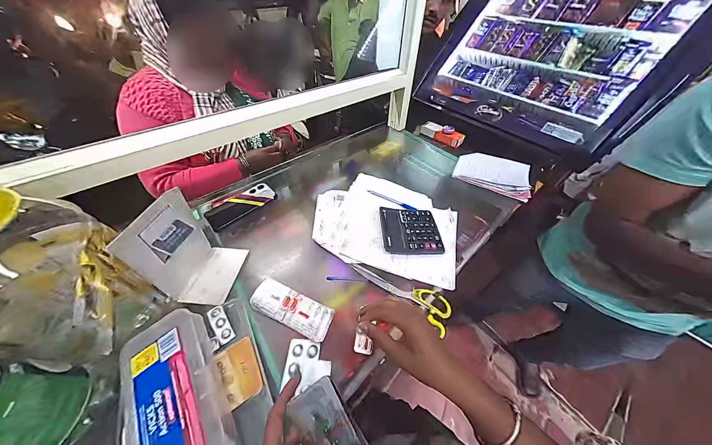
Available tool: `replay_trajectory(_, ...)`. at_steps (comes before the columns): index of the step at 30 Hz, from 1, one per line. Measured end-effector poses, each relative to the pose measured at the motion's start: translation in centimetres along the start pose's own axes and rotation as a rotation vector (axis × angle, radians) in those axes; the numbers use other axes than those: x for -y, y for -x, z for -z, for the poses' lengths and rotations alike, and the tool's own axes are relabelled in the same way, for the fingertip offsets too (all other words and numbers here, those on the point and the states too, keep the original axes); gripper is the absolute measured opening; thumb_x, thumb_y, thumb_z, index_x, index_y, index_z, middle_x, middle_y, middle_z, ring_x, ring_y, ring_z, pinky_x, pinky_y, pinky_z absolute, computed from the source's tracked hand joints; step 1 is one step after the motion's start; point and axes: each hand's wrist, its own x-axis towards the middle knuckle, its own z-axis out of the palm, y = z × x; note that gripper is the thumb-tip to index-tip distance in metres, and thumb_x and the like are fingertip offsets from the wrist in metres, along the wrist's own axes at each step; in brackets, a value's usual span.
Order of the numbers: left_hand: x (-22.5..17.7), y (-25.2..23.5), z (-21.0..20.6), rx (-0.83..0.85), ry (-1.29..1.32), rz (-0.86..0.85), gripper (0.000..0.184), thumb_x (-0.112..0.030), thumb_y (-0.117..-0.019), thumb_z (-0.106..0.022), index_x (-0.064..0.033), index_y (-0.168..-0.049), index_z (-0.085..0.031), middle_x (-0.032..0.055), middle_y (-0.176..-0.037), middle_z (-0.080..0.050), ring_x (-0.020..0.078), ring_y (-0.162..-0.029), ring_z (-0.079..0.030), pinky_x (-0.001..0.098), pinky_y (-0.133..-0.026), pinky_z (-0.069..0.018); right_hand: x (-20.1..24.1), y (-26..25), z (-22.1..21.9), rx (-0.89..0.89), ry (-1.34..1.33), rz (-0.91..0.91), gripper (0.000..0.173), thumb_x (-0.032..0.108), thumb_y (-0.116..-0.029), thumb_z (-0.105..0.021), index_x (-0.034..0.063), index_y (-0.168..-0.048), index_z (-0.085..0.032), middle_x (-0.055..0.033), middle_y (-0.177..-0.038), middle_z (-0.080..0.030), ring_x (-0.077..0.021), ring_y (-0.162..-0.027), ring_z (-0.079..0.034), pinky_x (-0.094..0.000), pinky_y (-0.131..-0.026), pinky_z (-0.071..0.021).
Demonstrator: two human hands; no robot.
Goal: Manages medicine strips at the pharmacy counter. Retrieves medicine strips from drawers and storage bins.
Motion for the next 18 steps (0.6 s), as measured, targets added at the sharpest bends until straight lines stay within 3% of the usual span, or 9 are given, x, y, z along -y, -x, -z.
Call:
replay_trajectory(3,-0.4,-0.7,-0.1,0.034,0.084,0.028,0.064,0.0,-0.0979,-0.054,-0.0047,-0.152,-0.02,-0.007,-0.125,-0.065,0.0073,-0.106,-0.068,0.0329,-0.093,-0.0589,-0.5,1.1,1.6,-0.12,0.051,-0.079,0.02,0.016,-0.0997,-0.061,0.0019,-0.101,-0.076,-0.0089,-0.099,-0.076,-0.0122,-0.088,-0.071,-0.0271,-0.082,-0.0578)
replay_trajectory(5,-0.6,-0.3,0.0,0.016,0.158,0.051,0.049,-0.004,-0.0976,-0.059,-0.0109,-0.142,-0.041,-0.0069,-0.118,-0.071,0.0083,-0.103,-0.07,0.0319,-0.091,-0.0595,-1.2,1.9,2.2,-0.151,0.096,-0.096,0.021,0.02,-0.0991,-0.062,0.0049,-0.102,-0.077,-0.0055,-0.097,-0.076,-0.008,-0.086,-0.07,-0.0239,-0.08,-0.0578)
replay_trajectory(6,-0.7,-0.1,0.2,0.0,0.205,0.062,0.038,-0.007,-0.0958,-0.063,-0.017,-0.131,-0.055,-0.0065,-0.112,-0.075,0.0076,-0.1,-0.072,0.0309,-0.091,-0.0595,-1.6,2.1,2.3,-0.142,0.117,-0.08,0.023,0.024,-0.0984,-0.064,0.0066,-0.104,-0.077,-0.0042,-0.099,-0.076,-0.0072,-0.089,-0.07,-0.023,-0.082,-0.057)
replay_trajectory(8,-0.5,0.0,0.7,0.055,0.301,0.088,0.029,-0.021,-0.093,-0.071,-0.0251,-0.122,-0.071,-0.0053,-0.108,-0.077,0.0061,-0.099,-0.072,0.0293,-0.092,-0.0589,-2.0,2.7,2.3,-0.048,0.2,-0.023,0.038,0.041,-0.0949,-0.068,0.0087,-0.114,-0.075,-0.0059,-0.115,-0.075,-0.0149,-0.108,-0.069,-0.0326,-0.094,-0.056)
replay_trajectory(10,-0.1,0.1,0.8,0.104,0.354,0.106,0.03,-0.028,-0.0915,-0.073,-0.0272,-0.121,-0.073,-0.0059,-0.11,-0.077,0.0049,-0.101,-0.072,0.0284,-0.093,-0.0581,-2.3,3.3,1.7,0.107,0.322,0.073,0.063,0.06,-0.0904,-0.065,0.0106,-0.129,-0.067,-0.0117,-0.138,-0.065,-0.0287,-0.132,-0.058,-0.0505,-0.105,-0.0499)
replay_trajectory(12,0.4,0.2,0.7,0.102,0.382,0.123,0.031,-0.028,-0.0909,-0.074,-0.0265,-0.122,-0.072,-0.0048,-0.11,-0.076,0.0063,-0.101,-0.072,0.03,-0.093,-0.0582,-2.9,3.6,0.4,0.228,0.428,0.168,0.074,0.068,-0.0882,-0.06,0.0154,-0.139,-0.061,-0.0138,-0.15,-0.055,-0.0348,-0.142,-0.048,-0.0581,-0.11,-0.0434)
replay_trajectory(15,0.7,0.7,0.6,0.126,0.37,0.098,0.033,-0.026,-0.0918,-0.073,-0.0272,-0.124,-0.07,-0.0057,-0.112,-0.076,0.0055,-0.103,-0.071,0.0294,-0.094,-0.0574,-3.5,4.1,-0.5,0.311,0.49,0.274,0.057,0.053,-0.0902,-0.064,0.0176,-0.135,-0.066,-0.013,-0.146,-0.06,-0.0353,-0.138,-0.054,-0.0655,-0.11,-0.04)
replay_trajectory(17,0.7,1.2,0.9,0.173,0.365,0.092,0.033,-0.023,-0.0918,-0.073,-0.0285,-0.124,-0.07,-0.0058,-0.112,-0.075,0.0055,-0.102,-0.07,0.0275,-0.093,-0.0571,-4.1,4.5,-0.5,0.287,0.537,0.399,0.027,0.032,-0.1031,-0.055,0.0207,-0.123,-0.069,-0.0062,-0.133,-0.067,-0.0264,-0.127,-0.061,-0.0528,-0.109,-0.0444)
replay_trajectory(18,0.9,1.2,1.1,0.199,0.368,0.099,0.032,-0.023,-0.0916,-0.074,-0.0279,-0.123,-0.071,-0.0043,-0.112,-0.075,0.007,-0.101,-0.07,0.0282,-0.092,-0.0571,-4.3,4.7,-0.2,0.252,0.529,0.472,0.021,0.021,-0.1048,-0.052,0.021,-0.117,-0.069,-0.0035,-0.124,-0.07,-0.0223,-0.12,-0.064,-0.046,-0.108,-0.0449)
